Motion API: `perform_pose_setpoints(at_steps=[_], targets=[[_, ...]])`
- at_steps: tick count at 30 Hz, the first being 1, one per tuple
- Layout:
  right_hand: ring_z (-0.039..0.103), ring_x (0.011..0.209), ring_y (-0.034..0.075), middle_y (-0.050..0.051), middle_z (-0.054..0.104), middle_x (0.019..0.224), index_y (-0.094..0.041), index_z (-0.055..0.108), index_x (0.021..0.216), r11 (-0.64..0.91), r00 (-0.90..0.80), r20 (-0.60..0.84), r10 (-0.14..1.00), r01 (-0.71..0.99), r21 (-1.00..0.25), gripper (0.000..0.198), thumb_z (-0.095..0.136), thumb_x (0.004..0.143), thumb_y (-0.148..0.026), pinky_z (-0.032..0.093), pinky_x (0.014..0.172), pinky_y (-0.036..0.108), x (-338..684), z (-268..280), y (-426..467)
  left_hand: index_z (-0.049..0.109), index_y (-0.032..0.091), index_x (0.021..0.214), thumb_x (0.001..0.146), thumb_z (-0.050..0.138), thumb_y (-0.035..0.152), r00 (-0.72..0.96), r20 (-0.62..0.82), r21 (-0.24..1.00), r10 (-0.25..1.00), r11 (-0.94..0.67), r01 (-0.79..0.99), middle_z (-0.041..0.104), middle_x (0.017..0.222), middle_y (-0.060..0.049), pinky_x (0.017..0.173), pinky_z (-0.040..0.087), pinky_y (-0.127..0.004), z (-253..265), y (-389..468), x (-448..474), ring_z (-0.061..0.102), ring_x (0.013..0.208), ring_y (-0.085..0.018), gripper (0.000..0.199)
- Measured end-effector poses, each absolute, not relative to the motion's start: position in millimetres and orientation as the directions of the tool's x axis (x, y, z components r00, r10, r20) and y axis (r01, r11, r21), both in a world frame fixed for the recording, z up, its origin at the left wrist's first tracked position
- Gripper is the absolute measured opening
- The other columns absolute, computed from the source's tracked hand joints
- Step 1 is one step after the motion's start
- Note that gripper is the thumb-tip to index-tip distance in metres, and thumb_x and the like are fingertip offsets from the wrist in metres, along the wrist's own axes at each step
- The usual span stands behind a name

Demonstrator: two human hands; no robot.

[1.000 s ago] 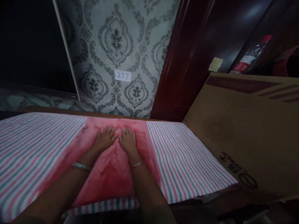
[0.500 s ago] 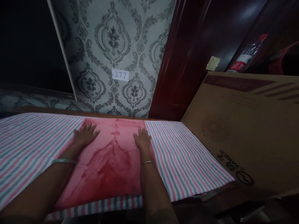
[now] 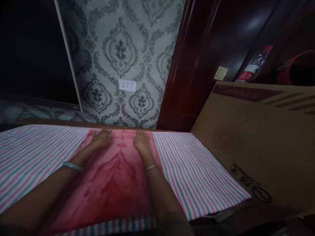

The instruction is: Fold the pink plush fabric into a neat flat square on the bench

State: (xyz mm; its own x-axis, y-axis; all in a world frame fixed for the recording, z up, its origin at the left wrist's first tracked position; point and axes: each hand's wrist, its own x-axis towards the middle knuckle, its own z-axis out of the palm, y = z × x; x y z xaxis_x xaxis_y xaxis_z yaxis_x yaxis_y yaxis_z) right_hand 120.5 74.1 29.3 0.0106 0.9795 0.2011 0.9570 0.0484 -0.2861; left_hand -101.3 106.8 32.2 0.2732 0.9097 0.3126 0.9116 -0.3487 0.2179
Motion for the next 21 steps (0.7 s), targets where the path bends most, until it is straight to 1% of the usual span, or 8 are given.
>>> perform_pose_setpoints(at_steps=[2,4,7,10,12,14,17,21], targets=[[0.019,0.153,0.024,0.007,0.028,0.165,-0.026,0.037,0.154,0.157,-0.11,0.195,0.975,0.957,-0.244,0.052,0.033,0.102,-0.035,0.018,0.12,0.055,102.0,28.7,79.9,0.049,0.027,0.146,0.097,0.036,0.044,0.298,0.252,0.177,0.921,-0.346,0.921,0.042,0.158,-0.012,0.117,0.021,-0.062,28.1,114.0,-78.4,0.031,0.149,-0.03,0.053],[0.018,0.153,0.024,0.005,0.026,0.166,-0.025,0.036,0.154,0.218,-0.182,0.171,0.968,0.951,-0.221,0.053,0.031,0.103,-0.036,0.017,0.121,0.054,91.5,21.9,78.3,0.047,0.027,0.148,0.097,0.035,0.041,0.312,0.205,0.143,0.928,-0.344,0.928,0.039,0.161,-0.011,0.118,0.02,-0.062,17.8,115.4,-63.7,0.03,0.15,-0.029,0.053],[0.018,0.154,0.023,0.003,0.024,0.167,-0.026,0.035,0.155,0.235,-0.2,0.172,0.965,0.948,-0.217,0.054,0.029,0.103,-0.037,0.015,0.122,0.053,89.6,9.4,70.1,0.04,0.023,0.153,0.099,0.031,0.038,0.314,0.173,0.101,0.933,-0.334,0.937,0.031,0.164,-0.011,0.119,0.018,-0.063,-0.5,109.6,-57.2,0.026,0.151,-0.03,0.057],[0.016,0.154,0.022,0.001,0.022,0.167,-0.029,0.036,0.155,0.216,-0.182,0.161,0.97,0.949,-0.23,0.054,0.031,0.103,-0.038,0.013,0.122,0.051,94.4,7.1,66.1,0.034,0.022,0.156,0.099,0.028,0.038,0.314,0.182,0.074,0.932,-0.331,0.941,0.028,0.165,-0.01,0.12,0.015,-0.062,-12.3,105.9,-59.7,0.024,0.152,-0.029,0.059],[0.014,0.155,0.022,0.001,0.022,0.167,-0.031,0.036,0.155,0.169,-0.141,0.132,0.981,0.957,-0.236,0.054,0.032,0.102,-0.042,0.011,0.122,0.051,99.0,11.6,66.9,0.034,0.022,0.156,0.099,0.026,0.041,0.305,0.193,0.067,0.933,-0.323,0.944,0.027,0.165,-0.01,0.12,0.014,-0.063,-16.9,110.2,-64.0,0.023,0.153,-0.03,0.06],[0.012,0.155,0.023,0.001,0.021,0.168,-0.032,0.034,0.156,0.073,-0.051,0.096,0.994,0.967,-0.246,0.055,0.031,0.102,-0.044,0.009,0.122,0.053,105.8,17.1,68.9,0.036,0.022,0.155,0.099,0.026,0.048,0.263,0.198,0.072,0.944,-0.282,0.957,0.026,0.166,-0.011,0.119,0.012,-0.066,-21.4,120.7,-72.6,0.022,0.153,-0.032,0.062],[0.011,0.155,0.024,0.003,0.017,0.168,-0.028,0.03,0.158,-0.081,0.093,0.029,0.995,0.954,-0.287,0.059,0.029,0.102,-0.046,0.008,0.122,0.055,120.0,20.9,71.7,0.038,0.025,0.154,0.097,0.025,0.056,0.167,0.185,0.098,0.968,-0.187,0.977,0.024,0.166,-0.011,0.117,0.008,-0.07,-28.6,142.1,-96.5,0.021,0.153,-0.034,0.067],[0.009,0.155,0.027,0.003,0.011,0.169,-0.026,0.025,0.159,-0.181,0.179,-0.037,0.983,0.917,-0.355,0.063,0.028,0.101,-0.05,0.01,0.122,0.054,139.9,16.6,75.1,0.033,0.024,0.156,0.094,0.023,0.06,0.086,0.129,0.113,0.988,-0.101,0.988,0.024,0.166,-0.01,0.117,0.004,-0.071,-29.1,159.1,-136.3,0.019,0.153,-0.034,0.072]])
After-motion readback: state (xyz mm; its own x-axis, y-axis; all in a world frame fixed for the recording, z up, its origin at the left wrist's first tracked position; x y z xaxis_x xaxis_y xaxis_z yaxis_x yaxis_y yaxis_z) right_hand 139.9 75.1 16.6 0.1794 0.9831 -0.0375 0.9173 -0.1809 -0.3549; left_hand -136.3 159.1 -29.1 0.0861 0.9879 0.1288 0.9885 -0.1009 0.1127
